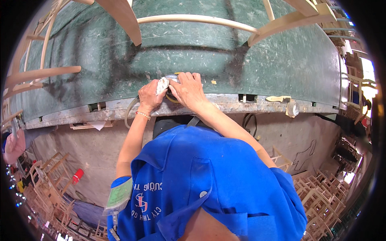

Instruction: The person uses a handheld orbital sander to smooth the surfaces of wooden chair frames. They reposition the chair multiple times to access different legs and rails, then switch to a smaller sanding tool for detailed work on curved edges.

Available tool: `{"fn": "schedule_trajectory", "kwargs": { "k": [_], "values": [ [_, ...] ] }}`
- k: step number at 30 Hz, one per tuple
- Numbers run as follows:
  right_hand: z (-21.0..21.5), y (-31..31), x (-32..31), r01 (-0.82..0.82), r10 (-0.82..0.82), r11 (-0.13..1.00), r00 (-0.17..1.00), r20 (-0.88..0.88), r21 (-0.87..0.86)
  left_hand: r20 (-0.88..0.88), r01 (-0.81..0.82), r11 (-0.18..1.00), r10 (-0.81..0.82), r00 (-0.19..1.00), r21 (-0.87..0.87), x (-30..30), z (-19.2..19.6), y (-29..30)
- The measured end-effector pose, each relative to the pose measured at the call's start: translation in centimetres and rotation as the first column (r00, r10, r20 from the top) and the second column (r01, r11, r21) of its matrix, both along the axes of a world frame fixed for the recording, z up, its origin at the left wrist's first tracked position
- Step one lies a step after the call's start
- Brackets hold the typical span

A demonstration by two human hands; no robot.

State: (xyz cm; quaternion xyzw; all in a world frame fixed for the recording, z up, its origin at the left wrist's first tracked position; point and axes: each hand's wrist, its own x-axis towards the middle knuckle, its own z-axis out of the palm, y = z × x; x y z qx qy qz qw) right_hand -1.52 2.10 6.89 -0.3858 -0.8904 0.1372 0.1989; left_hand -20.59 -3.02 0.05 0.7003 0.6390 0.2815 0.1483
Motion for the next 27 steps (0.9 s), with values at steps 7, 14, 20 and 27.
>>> {"fn": "schedule_trajectory", "kwargs": {
  "k": [7, 14, 20, 27],
  "values": [
    [0.7, -1.6, 0.8, 0.082, -0.083, 0.996, 0.996, -0.042, -0.04, -0.011, -0.002, 0.999, 0.003, 1.0, 0.04, 0.3, -0.4, 0.0],
    [0.6, -2.8, 1.1, 0.118, -0.121, 0.99, 0.992, -0.036, -0.073, -0.006, 0.032, 0.997, -0.031, 0.999, 0.073, 0.1, -0.4, 0.1],
    [0.2, -1.8, 0.2, 0.15, -0.153, 0.987, 0.985, -0.078, -0.054, -0.029, 0.014, 1.0, -0.013, 1.0, 0.027, 0.2, -0.6, 0.1],
    [0.3, -2.4, 0.7, 0.176, -0.176, 0.984, 0.982, -0.069, -0.009, -0.024, 0.021, 0.999, -0.02, 1.0, 0.042, 0.3, -0.6, 0.1]
  ]
}}
